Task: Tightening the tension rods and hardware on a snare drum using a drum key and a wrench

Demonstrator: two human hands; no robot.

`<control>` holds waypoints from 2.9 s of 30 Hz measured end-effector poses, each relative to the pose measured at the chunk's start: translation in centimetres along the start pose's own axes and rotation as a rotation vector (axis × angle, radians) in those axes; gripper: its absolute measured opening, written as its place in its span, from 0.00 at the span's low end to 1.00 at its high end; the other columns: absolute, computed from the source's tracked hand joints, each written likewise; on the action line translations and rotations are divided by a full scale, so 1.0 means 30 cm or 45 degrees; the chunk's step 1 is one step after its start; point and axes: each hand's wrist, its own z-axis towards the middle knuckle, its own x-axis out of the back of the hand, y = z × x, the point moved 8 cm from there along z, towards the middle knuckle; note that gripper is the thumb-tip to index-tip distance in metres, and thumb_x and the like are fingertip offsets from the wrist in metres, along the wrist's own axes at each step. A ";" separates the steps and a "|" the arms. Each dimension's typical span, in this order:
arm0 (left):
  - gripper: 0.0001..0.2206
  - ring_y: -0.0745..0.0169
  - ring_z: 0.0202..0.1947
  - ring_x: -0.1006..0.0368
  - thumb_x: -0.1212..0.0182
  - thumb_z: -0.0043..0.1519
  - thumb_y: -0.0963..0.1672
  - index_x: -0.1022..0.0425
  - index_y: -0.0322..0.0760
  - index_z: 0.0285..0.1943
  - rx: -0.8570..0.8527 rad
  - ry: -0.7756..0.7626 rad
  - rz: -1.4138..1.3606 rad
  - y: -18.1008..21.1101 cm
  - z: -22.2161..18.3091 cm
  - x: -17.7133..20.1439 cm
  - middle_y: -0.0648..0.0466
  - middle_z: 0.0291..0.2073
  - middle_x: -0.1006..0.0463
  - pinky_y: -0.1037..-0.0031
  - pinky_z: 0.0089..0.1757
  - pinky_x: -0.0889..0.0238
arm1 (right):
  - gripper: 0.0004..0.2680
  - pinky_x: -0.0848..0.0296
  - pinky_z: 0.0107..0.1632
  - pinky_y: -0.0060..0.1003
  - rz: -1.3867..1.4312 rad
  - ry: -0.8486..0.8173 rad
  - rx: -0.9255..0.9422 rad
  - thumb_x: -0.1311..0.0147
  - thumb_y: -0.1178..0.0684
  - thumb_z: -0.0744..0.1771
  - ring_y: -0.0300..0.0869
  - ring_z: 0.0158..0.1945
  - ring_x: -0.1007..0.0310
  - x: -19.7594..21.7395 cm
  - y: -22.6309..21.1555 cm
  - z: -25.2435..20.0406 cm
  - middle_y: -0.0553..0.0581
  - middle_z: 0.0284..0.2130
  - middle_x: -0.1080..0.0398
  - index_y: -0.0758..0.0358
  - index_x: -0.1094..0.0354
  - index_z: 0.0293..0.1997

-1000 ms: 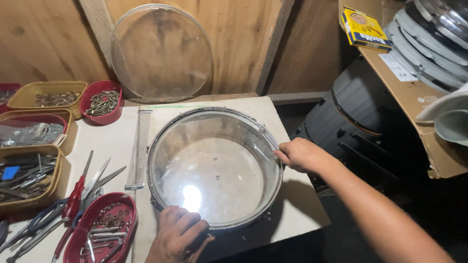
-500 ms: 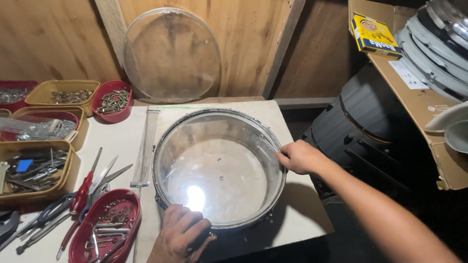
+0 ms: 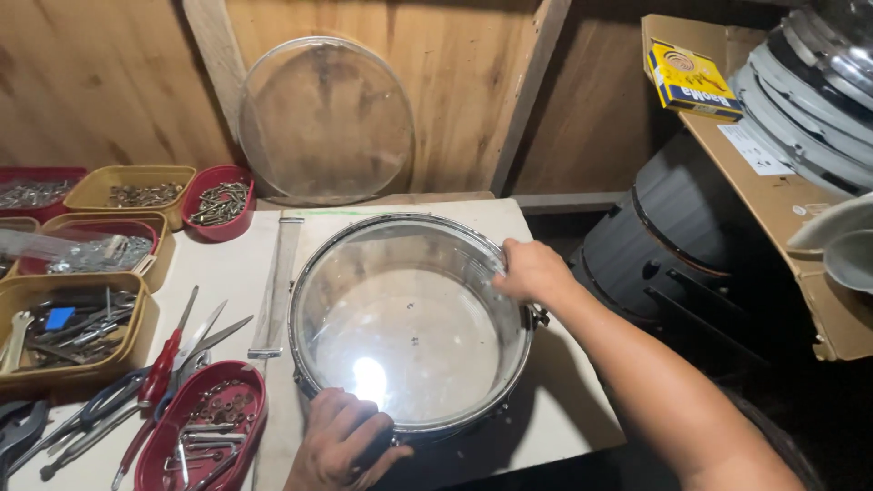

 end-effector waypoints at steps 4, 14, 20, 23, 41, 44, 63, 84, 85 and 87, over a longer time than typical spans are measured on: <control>0.17 0.57 0.28 0.38 0.37 0.64 0.53 0.30 0.39 0.33 0.016 0.029 0.000 0.020 0.009 0.008 0.55 0.27 0.29 0.68 0.34 0.42 | 0.14 0.25 0.51 0.49 0.158 0.073 -0.229 0.48 0.49 0.63 0.58 0.52 0.25 0.031 0.119 0.066 0.65 0.49 0.25 0.55 0.31 0.53; 0.18 0.55 0.27 0.38 0.43 0.66 0.54 0.27 0.38 0.34 0.147 0.036 0.090 0.028 0.007 0.004 0.53 0.27 0.32 0.64 0.37 0.37 | 0.15 0.30 0.55 0.41 0.580 0.515 -0.171 0.57 0.49 0.65 0.48 0.52 0.22 -0.073 0.549 -0.122 0.51 0.45 0.19 0.49 0.20 0.49; 0.14 0.53 0.32 0.34 0.36 0.62 0.52 0.22 0.38 0.39 0.140 0.068 0.012 0.003 -0.062 -0.031 0.52 0.32 0.30 0.54 0.47 0.36 | 0.16 0.32 0.57 0.45 0.560 0.653 -0.079 0.56 0.45 0.69 0.52 0.51 0.23 -0.310 0.547 -0.465 0.57 0.48 0.23 0.49 0.31 0.63; 0.13 0.55 0.34 0.31 0.31 0.58 0.51 0.21 0.39 0.39 0.161 0.071 -0.011 -0.016 -0.104 -0.054 0.53 0.32 0.29 0.49 0.54 0.37 | 0.16 0.30 0.61 0.38 0.403 0.767 0.346 0.51 0.50 0.68 0.45 0.55 0.24 -0.307 0.377 -0.598 0.55 0.54 0.25 0.56 0.33 0.64; 0.22 0.60 0.27 0.40 0.31 0.56 0.57 0.33 0.43 0.24 0.210 0.199 0.009 -0.009 -0.046 -0.045 0.58 0.24 0.36 0.67 0.39 0.46 | 0.12 0.30 0.36 0.37 0.391 0.137 0.057 0.41 0.44 0.64 0.42 0.27 0.25 0.082 0.040 0.047 0.54 0.27 0.22 0.40 0.23 0.52; 0.22 0.58 0.26 0.42 0.34 0.58 0.57 0.33 0.41 0.25 0.240 0.224 0.034 -0.001 -0.035 -0.034 0.56 0.24 0.38 0.66 0.36 0.45 | 0.12 0.29 0.44 0.33 0.565 0.225 -0.119 0.41 0.46 0.63 0.38 0.36 0.24 0.017 0.290 0.150 0.49 0.39 0.19 0.44 0.21 0.51; 0.21 0.56 0.33 0.32 0.36 0.56 0.59 0.29 0.43 0.27 0.323 0.218 0.205 0.011 -0.080 -0.075 0.57 0.26 0.30 0.54 0.54 0.38 | 0.16 0.22 0.43 0.35 0.531 0.917 0.043 0.39 0.47 0.64 0.38 0.35 0.21 -0.269 0.456 -0.660 0.49 0.38 0.20 0.59 0.24 0.56; 0.43 0.42 0.54 0.30 0.24 0.37 0.53 0.32 0.32 0.62 1.589 0.540 0.048 -0.054 -0.391 -0.122 0.42 0.56 0.32 0.58 0.51 0.33 | 0.20 0.23 0.34 0.35 0.892 -0.007 -0.272 0.47 0.41 0.66 0.44 0.26 0.18 -0.130 0.259 -0.350 0.56 0.37 0.18 0.60 0.30 0.61; 0.43 0.42 0.54 0.30 0.24 0.37 0.53 0.32 0.32 0.62 1.593 0.537 0.050 -0.047 -0.349 -0.102 0.42 0.56 0.32 0.58 0.51 0.33 | 0.20 0.23 0.34 0.35 0.891 -0.012 -0.273 0.47 0.41 0.66 0.44 0.26 0.18 -0.144 0.256 -0.330 0.56 0.37 0.18 0.60 0.30 0.61; 0.43 0.45 0.50 0.23 0.26 0.37 0.57 0.31 0.49 0.65 2.127 0.341 0.002 -0.060 -0.361 -0.106 0.50 0.57 0.23 0.54 0.48 0.32 | 0.19 0.26 0.29 0.37 0.849 0.061 -0.316 0.43 0.41 0.66 0.44 0.22 0.21 -0.154 0.255 -0.283 0.55 0.30 0.21 0.65 0.28 0.58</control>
